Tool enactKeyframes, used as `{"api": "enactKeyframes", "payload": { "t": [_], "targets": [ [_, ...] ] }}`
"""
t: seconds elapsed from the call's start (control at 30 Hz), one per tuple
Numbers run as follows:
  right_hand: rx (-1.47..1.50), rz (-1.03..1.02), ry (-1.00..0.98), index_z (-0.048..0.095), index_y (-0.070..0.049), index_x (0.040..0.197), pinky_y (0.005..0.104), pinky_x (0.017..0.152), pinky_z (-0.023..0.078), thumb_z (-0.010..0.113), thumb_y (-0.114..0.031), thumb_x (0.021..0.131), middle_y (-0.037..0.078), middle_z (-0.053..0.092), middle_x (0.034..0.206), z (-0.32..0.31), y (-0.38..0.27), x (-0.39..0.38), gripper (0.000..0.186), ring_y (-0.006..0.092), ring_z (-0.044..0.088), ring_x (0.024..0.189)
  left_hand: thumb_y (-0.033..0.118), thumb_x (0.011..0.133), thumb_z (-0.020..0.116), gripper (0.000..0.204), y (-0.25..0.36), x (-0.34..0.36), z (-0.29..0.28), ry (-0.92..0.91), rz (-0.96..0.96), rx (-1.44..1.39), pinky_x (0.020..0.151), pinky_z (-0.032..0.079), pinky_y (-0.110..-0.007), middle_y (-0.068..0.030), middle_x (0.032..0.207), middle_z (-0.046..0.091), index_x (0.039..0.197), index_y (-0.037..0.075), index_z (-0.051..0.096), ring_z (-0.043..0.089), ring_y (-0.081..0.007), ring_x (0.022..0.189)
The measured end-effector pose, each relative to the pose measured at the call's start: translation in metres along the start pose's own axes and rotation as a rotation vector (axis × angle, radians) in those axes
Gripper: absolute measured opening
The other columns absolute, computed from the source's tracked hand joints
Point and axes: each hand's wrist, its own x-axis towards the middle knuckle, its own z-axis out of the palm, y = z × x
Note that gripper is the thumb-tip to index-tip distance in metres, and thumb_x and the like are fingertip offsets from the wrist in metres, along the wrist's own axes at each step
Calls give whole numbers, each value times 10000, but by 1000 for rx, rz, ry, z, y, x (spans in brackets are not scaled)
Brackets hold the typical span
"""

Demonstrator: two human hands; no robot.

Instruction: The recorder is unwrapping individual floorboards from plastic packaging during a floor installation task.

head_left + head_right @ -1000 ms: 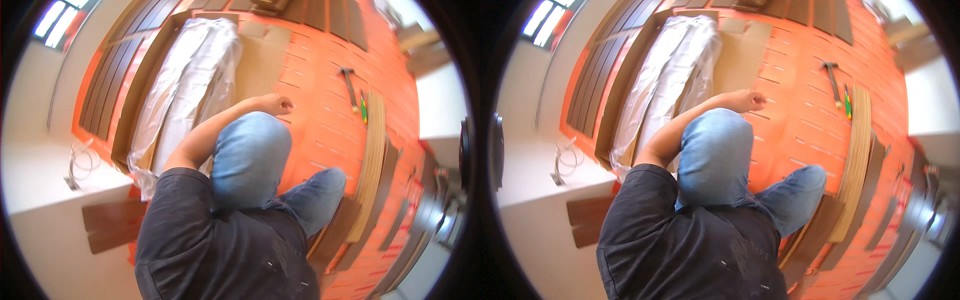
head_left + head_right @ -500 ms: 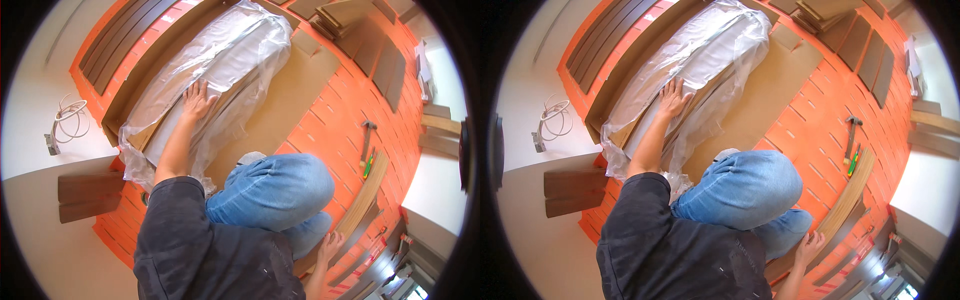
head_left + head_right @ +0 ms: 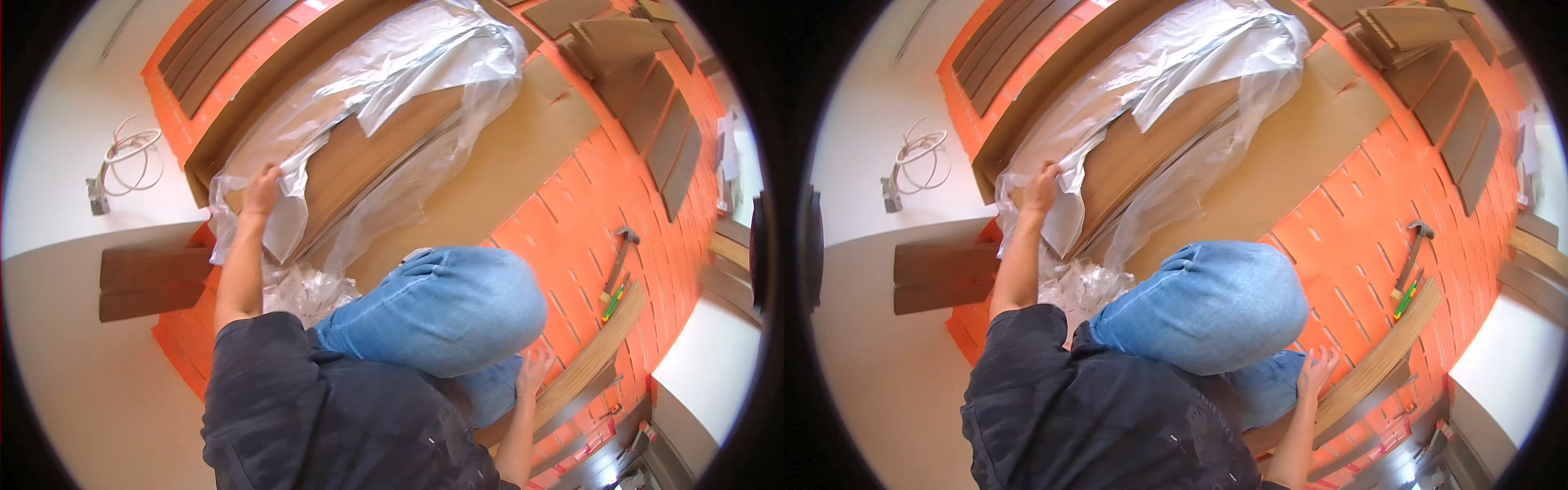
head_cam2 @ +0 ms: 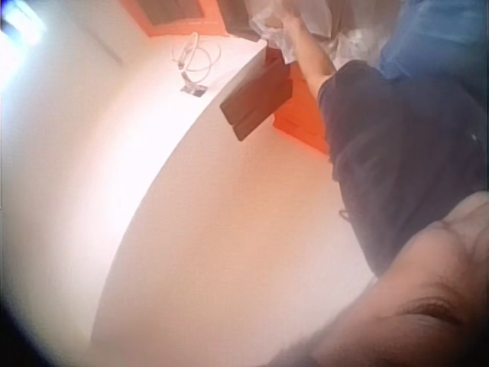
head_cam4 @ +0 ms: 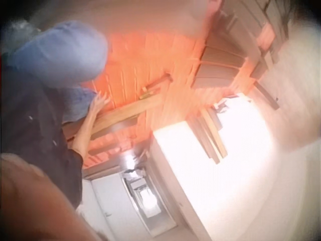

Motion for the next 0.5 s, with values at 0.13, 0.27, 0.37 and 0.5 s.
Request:
{"api": "enactKeyframes", "payload": {
  "t": [0.13, 0.27, 0.37, 0.5],
  "targets": [
    [65, 113, -1, 628, 52, 1255, 478, 1158, 397, 646, -242, 1039, 270, 427, 1485, 9, 10, 8, 365, 419, 451, 1387, 101, 968, 584, 216, -81, -61, -89, 32, -283, 235, 916, 573, -493, -80, 1226, 715, 1055, 165, 771, 714, -355, 1045],
    [6, 42, -62, 630, 54, 1232, 471, 1154, 396, 651, -246, 1037, 267, 447, 1463, 14, 13, 20, 359, 416, 459, 1372, 95, 937, 599, 185, -66, -67, -112, 211, -358, 99, 887, 570, -481, -136, 1132, 728, 1019, 131, 761, 710, -366, 990],
    [1, 24, -75, 636, 44, 1217, 472, 1156, 390, 656, -238, 1033, 265, 457, 1448, 17, 17, 20, 337, 412, 464, 1364, 52, 909, 579, 177, 29, -70, -64, 72, -31, -214, 868, 565, -480, -173, 1012, 726, 1005, 99, 720, 703, -376, 975],
    [5, 88, -13, 640, 34, 1209, 473, 1159, 384, 653, -224, 1030, 267, 447, 1473, 16, 11, 8, 314, 403, 466, 1369, 60, 925, 584, 181, 119, -67, -16, -131, 111, -254, 875, 554, -463, -188, 1034, 707, 1071, 55, 692, 694, -369, 1006]
  ]
}}
